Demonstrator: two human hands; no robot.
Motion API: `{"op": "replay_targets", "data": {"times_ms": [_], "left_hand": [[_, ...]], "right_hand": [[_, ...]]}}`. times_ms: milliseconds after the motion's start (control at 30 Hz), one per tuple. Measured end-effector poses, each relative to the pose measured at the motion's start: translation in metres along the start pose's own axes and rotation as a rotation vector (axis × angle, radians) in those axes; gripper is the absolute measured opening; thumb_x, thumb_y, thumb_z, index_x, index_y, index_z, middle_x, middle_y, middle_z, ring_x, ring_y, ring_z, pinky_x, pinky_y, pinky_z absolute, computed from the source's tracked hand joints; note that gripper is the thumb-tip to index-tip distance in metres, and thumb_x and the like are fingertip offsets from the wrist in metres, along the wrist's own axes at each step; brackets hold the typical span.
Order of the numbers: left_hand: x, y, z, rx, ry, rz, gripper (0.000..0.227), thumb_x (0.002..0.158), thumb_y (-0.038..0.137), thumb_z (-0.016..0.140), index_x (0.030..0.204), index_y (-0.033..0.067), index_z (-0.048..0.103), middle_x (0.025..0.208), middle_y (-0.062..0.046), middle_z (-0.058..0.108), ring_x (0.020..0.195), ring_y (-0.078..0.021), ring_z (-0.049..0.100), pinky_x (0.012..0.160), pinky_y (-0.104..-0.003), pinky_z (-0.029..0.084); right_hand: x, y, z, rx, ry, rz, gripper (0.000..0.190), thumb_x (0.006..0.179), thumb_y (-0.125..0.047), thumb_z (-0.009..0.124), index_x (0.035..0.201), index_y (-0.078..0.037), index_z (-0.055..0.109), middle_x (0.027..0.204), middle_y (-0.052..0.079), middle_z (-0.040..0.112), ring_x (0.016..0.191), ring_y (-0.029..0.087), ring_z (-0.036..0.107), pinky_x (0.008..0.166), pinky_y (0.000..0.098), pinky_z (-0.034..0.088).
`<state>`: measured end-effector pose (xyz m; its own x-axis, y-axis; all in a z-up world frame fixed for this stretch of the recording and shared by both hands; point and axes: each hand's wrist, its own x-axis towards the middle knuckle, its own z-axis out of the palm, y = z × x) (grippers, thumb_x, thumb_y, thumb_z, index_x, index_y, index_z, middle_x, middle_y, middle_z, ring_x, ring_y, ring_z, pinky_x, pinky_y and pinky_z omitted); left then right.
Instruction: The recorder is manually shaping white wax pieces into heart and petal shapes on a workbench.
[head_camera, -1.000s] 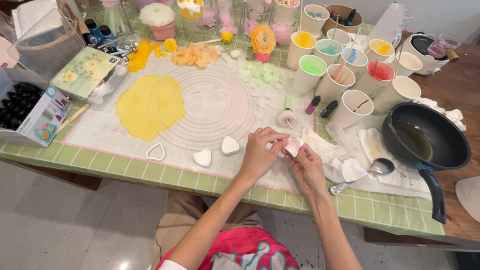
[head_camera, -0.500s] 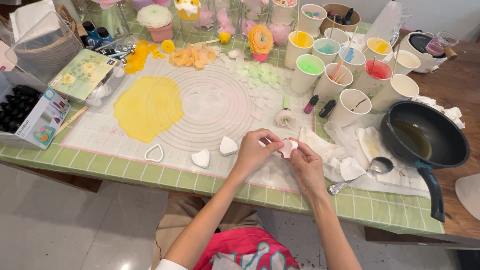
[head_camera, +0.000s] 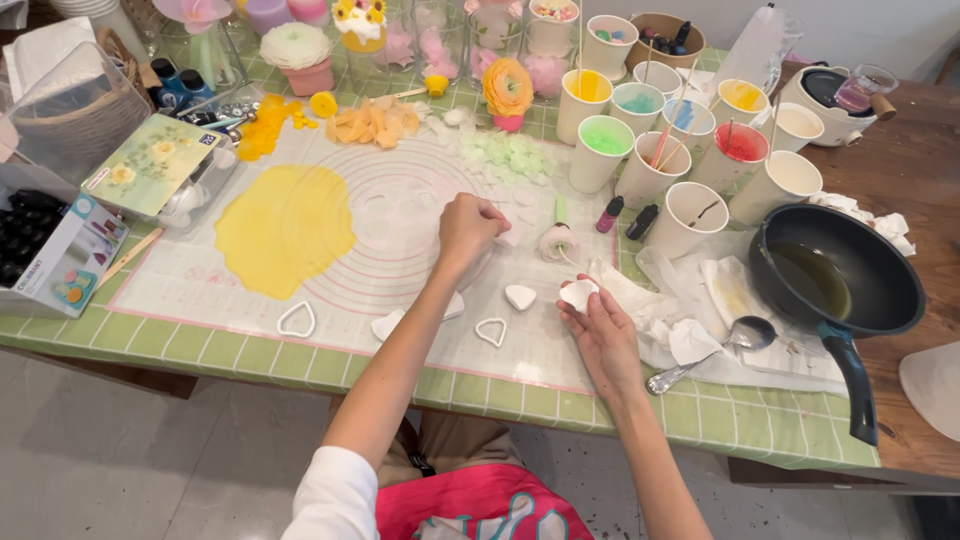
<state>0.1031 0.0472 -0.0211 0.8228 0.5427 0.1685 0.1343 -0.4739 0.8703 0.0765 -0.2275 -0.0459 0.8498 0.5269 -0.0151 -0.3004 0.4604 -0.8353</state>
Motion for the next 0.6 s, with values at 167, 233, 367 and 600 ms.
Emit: {"op": "replay_targets", "data": {"times_ms": [167, 233, 367, 600], "left_hand": [[0.017, 0.0, 0.031, 0.058, -0.029, -0.059, 0.007, 0.072, 0.016, 0.084, 0.075, 0.0093, 0.082, 0.069, -0.008, 0.076, 0.064, -0.0201, 0.074, 0.064, -0.035, 0.056], [0.025, -0.008, 0.045, 0.079, -0.048, -0.038, 0.006, 0.072, 0.015, 0.084, 0.074, 0.0097, 0.082, 0.069, -0.009, 0.076, 0.066, -0.0217, 0.075, 0.066, -0.036, 0.057], [0.024, -0.01, 0.051, 0.086, -0.014, 0.061, 0.007, 0.07, 0.015, 0.084, 0.074, 0.01, 0.082, 0.072, -0.011, 0.076, 0.069, -0.0253, 0.075, 0.068, -0.038, 0.057], [-0.021, 0.006, 0.011, 0.209, -0.138, 0.261, 0.01, 0.076, 0.015, 0.079, 0.086, 0.0116, 0.082, 0.082, -0.011, 0.077, 0.078, -0.0276, 0.075, 0.073, -0.04, 0.057]], "right_hand": [[0.001, 0.004, -0.006, 0.002, -0.003, 0.02, 0.046, 0.106, -0.022, 0.053, 0.145, 0.003, 0.05, 0.131, 0.015, 0.065, 0.11, 0.022, 0.065, 0.098, 0.034, 0.051], [0.0, 0.003, -0.005, 0.025, -0.012, 0.025, 0.046, 0.106, -0.023, 0.052, 0.145, 0.003, 0.05, 0.131, 0.016, 0.066, 0.11, 0.022, 0.065, 0.097, 0.035, 0.051], [0.0, 0.002, -0.004, 0.023, 0.0, 0.045, 0.047, 0.106, -0.023, 0.052, 0.146, 0.002, 0.05, 0.129, 0.016, 0.066, 0.11, 0.023, 0.066, 0.097, 0.0359, 0.052], [0.002, 0.002, -0.008, 0.127, 0.023, 0.062, 0.05, 0.106, -0.028, 0.049, 0.149, -0.002, 0.046, 0.131, 0.02, 0.063, 0.11, 0.026, 0.065, 0.098, 0.0373, 0.051]]}}
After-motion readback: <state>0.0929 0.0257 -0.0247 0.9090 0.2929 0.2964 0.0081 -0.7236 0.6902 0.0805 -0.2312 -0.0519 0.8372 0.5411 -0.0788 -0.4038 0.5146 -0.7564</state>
